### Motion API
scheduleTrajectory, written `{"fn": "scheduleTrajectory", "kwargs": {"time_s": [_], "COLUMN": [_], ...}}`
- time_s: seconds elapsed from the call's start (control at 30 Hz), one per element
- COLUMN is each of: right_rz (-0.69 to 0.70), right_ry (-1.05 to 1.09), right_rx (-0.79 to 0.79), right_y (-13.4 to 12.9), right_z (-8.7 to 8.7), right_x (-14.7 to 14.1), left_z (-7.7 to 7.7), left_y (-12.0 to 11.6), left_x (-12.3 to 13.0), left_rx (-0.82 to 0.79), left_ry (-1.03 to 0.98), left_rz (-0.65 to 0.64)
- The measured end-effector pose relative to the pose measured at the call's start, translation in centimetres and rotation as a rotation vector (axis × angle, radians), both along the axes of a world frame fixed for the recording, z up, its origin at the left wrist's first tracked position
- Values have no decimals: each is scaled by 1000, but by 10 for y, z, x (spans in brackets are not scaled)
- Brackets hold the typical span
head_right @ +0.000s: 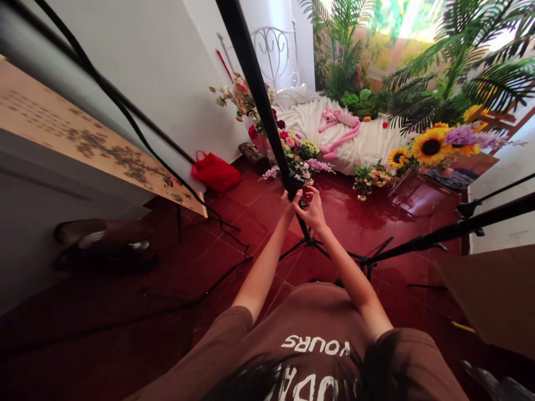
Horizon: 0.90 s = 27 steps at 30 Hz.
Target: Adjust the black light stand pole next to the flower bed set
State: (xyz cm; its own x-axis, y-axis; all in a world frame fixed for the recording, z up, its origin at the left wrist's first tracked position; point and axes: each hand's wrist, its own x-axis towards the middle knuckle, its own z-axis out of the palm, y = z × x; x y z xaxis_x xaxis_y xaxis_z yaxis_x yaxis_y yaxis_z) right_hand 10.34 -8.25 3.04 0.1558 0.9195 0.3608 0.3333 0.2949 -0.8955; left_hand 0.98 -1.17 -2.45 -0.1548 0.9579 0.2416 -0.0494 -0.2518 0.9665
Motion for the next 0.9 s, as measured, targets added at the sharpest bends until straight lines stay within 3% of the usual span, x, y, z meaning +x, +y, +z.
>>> {"fn": "scheduleTrajectory", "kwargs": {"time_s": [0.17,0.33,0.57,0.73,0.9], "right_rz": [-6,-39,0,160,204], "right_ry": [112,279,950,1278,1350], "right_rx": [-171,-284,-699,-806,-829], "right_y": [-13,-13,0,8,13], "right_z": [-12,-10,1,5,3], "right_x": [3,0,-7,-8,-9], "left_z": [6,11,10,9,12], "left_y": [-3,-7,-8,-5,-7], "left_x": [-2,-4,-4,-3,-3], "left_rx": [-7,-5,-9,3,15], "left_ry": [28,61,92,95,86], "left_rz": [-13,14,28,27,40]}}
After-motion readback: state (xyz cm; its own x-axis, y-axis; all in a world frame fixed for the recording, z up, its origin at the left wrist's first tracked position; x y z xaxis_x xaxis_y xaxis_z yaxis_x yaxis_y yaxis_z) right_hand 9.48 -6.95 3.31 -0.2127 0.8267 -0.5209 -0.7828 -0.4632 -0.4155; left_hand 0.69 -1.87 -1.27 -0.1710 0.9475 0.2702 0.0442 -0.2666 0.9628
